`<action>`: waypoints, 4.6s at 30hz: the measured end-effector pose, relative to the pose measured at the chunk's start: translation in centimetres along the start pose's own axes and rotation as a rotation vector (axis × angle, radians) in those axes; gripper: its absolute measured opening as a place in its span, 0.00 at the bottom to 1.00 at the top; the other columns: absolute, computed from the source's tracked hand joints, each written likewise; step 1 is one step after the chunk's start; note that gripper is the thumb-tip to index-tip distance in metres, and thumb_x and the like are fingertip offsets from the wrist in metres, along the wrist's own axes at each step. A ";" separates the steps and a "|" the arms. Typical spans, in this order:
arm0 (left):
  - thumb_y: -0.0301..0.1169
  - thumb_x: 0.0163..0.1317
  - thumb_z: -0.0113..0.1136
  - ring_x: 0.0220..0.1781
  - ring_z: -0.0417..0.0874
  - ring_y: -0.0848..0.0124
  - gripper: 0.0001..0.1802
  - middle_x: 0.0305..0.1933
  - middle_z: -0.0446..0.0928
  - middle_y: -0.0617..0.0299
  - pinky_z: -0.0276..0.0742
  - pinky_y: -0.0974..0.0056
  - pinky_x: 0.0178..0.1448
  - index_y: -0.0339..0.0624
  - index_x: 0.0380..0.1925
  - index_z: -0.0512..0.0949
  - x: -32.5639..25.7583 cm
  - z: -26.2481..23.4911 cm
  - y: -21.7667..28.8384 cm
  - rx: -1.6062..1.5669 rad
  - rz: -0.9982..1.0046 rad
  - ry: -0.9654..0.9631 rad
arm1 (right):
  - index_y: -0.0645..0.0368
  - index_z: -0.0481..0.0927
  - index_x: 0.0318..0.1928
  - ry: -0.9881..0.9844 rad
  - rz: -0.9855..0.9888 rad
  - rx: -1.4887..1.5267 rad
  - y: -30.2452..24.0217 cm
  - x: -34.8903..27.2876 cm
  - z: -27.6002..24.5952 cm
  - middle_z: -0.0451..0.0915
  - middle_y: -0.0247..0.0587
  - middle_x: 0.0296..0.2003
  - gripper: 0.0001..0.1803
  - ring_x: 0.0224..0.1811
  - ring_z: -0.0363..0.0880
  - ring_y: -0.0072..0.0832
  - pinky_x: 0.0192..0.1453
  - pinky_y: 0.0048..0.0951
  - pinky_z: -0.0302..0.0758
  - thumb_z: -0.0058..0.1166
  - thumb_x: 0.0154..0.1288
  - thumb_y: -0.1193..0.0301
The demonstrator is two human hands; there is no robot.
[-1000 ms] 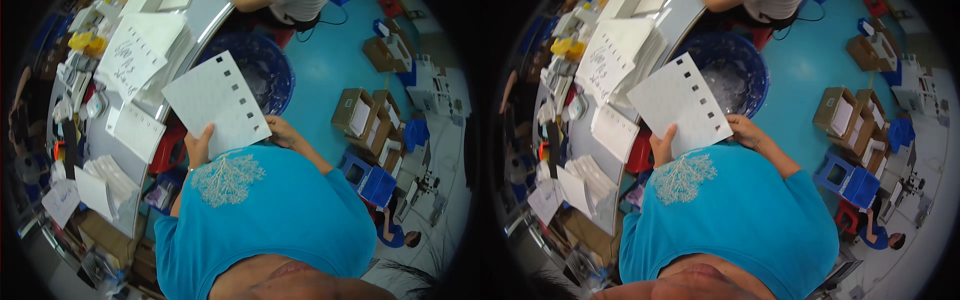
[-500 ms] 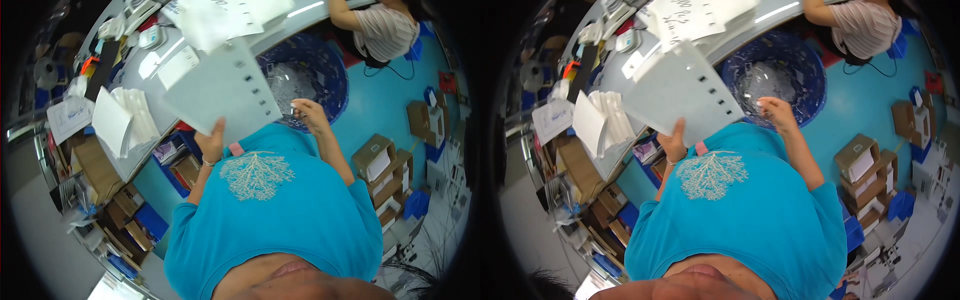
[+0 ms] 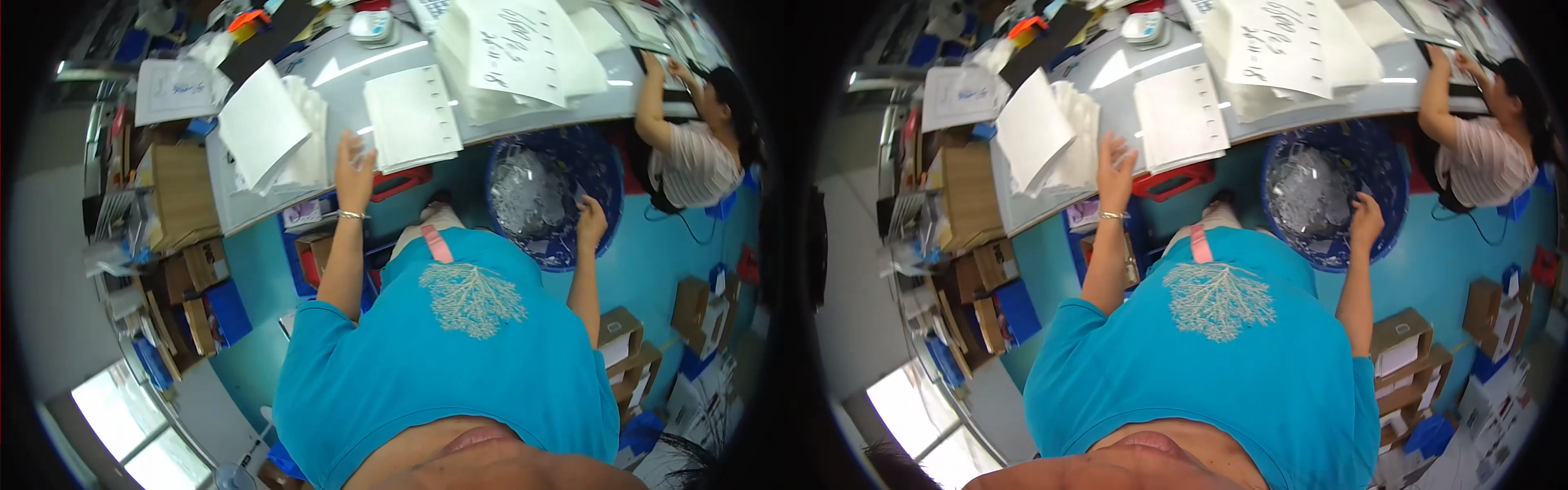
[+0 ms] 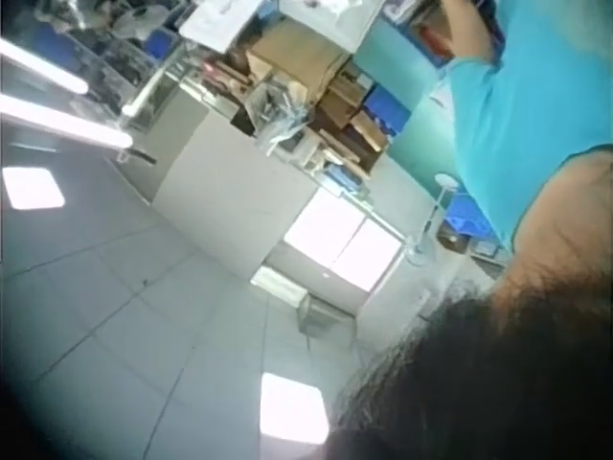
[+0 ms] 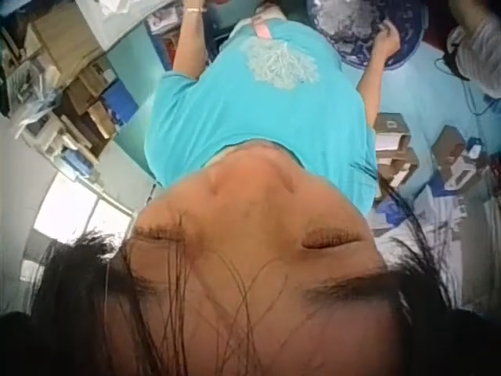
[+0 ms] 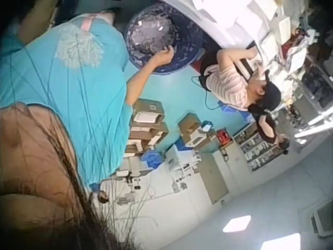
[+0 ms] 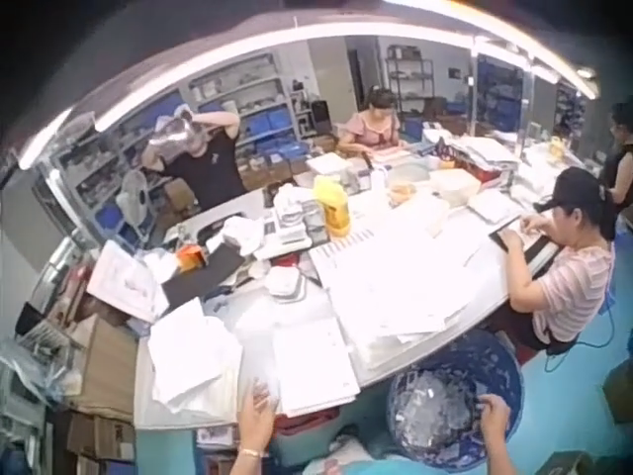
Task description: Sorting and inspecting stacks of small white papers or cards at a workstation.
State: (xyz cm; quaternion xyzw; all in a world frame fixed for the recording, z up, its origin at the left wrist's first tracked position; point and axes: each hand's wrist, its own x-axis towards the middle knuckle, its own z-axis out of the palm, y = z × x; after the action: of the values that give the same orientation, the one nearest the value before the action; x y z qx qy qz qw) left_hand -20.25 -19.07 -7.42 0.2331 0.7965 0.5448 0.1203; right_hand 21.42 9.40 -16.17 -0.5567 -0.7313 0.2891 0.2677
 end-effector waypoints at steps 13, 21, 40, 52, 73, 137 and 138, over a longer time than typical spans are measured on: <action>0.41 0.52 0.68 0.58 0.75 0.57 0.25 0.54 0.78 0.59 0.75 0.56 0.55 0.51 0.52 0.76 5.1 -14.7 6.4 1.005 0.621 0.225 | 0.59 0.83 0.40 -0.230 -0.118 -0.128 -2.5 -1.1 4.6 0.82 0.45 0.38 0.11 0.38 0.82 0.36 0.46 0.30 0.76 0.51 0.59 0.75; 0.46 0.55 0.64 0.54 0.79 0.64 0.23 0.57 0.77 0.64 0.77 0.61 0.51 0.57 0.51 0.77 6.2 -16.3 5.7 1.031 0.436 -0.027 | 0.58 0.83 0.42 -0.278 -0.076 -0.188 -4.7 -1.9 5.6 0.83 0.43 0.37 0.10 0.37 0.83 0.31 0.44 0.28 0.76 0.53 0.60 0.75; 0.27 0.60 0.56 0.39 0.85 0.64 0.13 0.43 0.83 0.58 0.80 0.65 0.37 0.43 0.46 0.80 3.8 -12.9 12.8 0.931 0.910 0.188 | 0.64 0.75 0.56 -0.841 0.590 0.576 -13.2 -3.1 6.4 0.80 0.47 0.49 0.31 0.54 0.78 0.36 0.57 0.35 0.71 0.48 0.68 0.49; 0.34 0.55 0.63 0.64 0.70 0.56 0.27 0.62 0.69 0.47 0.68 0.57 0.65 0.37 0.55 0.73 -6.1 4.9 16.0 0.402 1.094 -0.795 | 0.67 0.67 0.59 -0.636 0.487 1.316 -23.4 -1.8 -0.8 0.77 0.48 0.49 0.28 0.49 0.79 0.33 0.50 0.34 0.79 0.57 0.63 0.66; 0.42 0.61 0.64 0.37 0.81 0.73 0.21 0.37 0.81 0.57 0.76 0.69 0.40 0.32 0.41 0.79 -8.1 18.3 15.3 -0.221 -0.089 -1.257 | 0.67 0.81 0.47 -0.212 0.148 0.990 -12.9 -0.9 -13.6 0.83 0.44 0.41 0.16 0.42 0.82 0.27 0.49 0.25 0.77 0.47 0.69 0.67; 0.40 0.63 0.63 0.38 0.78 0.75 0.20 0.38 0.81 0.59 0.74 0.68 0.42 0.32 0.43 0.79 -8.6 21.9 14.8 -0.135 -0.056 -1.215 | 0.59 0.82 0.30 -0.095 0.301 0.542 -6.1 -4.0 -11.3 0.74 0.27 0.20 0.13 0.16 0.61 0.11 0.19 0.17 0.55 0.62 0.62 0.62; 0.40 0.62 0.63 0.39 0.79 0.74 0.20 0.39 0.81 0.58 0.74 0.68 0.42 0.32 0.44 0.79 -8.7 21.8 14.8 -0.160 -0.068 -1.206 | 0.59 0.82 0.31 -0.066 0.397 0.828 -5.9 -4.2 -10.8 0.74 0.27 0.19 0.12 0.16 0.62 0.11 0.19 0.16 0.56 0.59 0.64 0.62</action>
State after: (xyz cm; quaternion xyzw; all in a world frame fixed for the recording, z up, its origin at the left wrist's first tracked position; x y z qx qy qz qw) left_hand 0.50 -1.30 -2.51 0.4653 0.5515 0.3711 0.5845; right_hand 26.22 5.39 -4.80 -0.5225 -0.4417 0.6204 0.3835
